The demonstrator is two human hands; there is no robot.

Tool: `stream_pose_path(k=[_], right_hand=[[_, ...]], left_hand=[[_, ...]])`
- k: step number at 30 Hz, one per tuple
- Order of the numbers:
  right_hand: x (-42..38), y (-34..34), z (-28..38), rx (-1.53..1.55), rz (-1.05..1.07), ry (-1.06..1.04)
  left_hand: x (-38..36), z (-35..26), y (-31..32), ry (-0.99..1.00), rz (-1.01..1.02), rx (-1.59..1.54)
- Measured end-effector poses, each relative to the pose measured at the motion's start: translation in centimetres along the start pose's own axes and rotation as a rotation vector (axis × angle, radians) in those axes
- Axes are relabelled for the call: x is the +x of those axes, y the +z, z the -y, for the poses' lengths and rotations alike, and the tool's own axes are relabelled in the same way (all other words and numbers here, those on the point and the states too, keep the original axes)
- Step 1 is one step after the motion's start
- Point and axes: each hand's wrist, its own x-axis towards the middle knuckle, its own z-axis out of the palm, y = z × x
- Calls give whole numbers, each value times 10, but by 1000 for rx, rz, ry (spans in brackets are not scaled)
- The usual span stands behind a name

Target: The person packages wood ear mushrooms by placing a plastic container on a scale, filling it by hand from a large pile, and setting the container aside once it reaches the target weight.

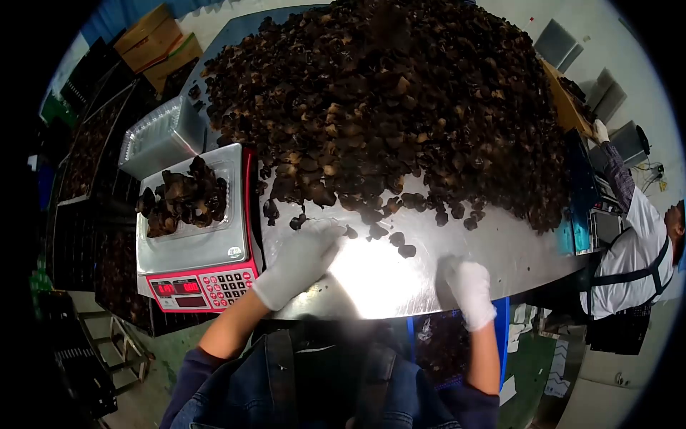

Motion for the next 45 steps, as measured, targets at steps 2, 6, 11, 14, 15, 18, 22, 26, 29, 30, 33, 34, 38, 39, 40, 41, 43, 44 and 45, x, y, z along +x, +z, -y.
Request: stream_pose_path(k=[2,6,11,14,15,18,22,26,29,30,33,34,38,39,40,41,43,44,45], right_hand=[[-38,-28,-31,-57,134,-25],[-38,-29,-11,123,-101,144],[16,-26,78,590,-284,51],[62,-7,80,773,-297,43],[81,-6,76,664,-376,59],[113,2,66,480,-475,89],[102,-5,53,582,-419,30],[70,-2,38,785,-314,140],[64,16,36,827,-381,152],[65,14,39,735,-400,175],[80,-2,52,481,-457,89],[89,-2,54,410,-475,32],[125,9,71,251,-406,-113],[130,11,70,228,-427,-130],[129,12,67,259,-511,-160],[116,-3,65,302,-526,-169],[67,-38,52,267,-427,-200],[39,-51,38,186,-318,-225],[9,-66,23,276,-79,-222]], left_hand=[[9,6,30,11,-34,-2],[32,22,80,-16,-58,165],[38,5,70,-149,-30,245],[44,0,59,-147,-63,131],[49,-7,57,-165,-40,147],[55,-14,59,-155,-2,186],[57,-4,58,-79,-5,209],[46,8,57,-131,-158,206],[46,2,54,-120,-167,125],[47,2,59,-120,-167,124],[53,-4,72,-126,-5,208],[55,-4,75,-126,-6,209],[57,2,87,-116,31,180],[57,3,86,-121,27,155],[58,4,86,-122,21,158],[57,1,81,-108,19,162],[53,-5,70,-87,-6,112],[54,-4,71,-93,-14,108],[55,-4,74,-129,8,73]])
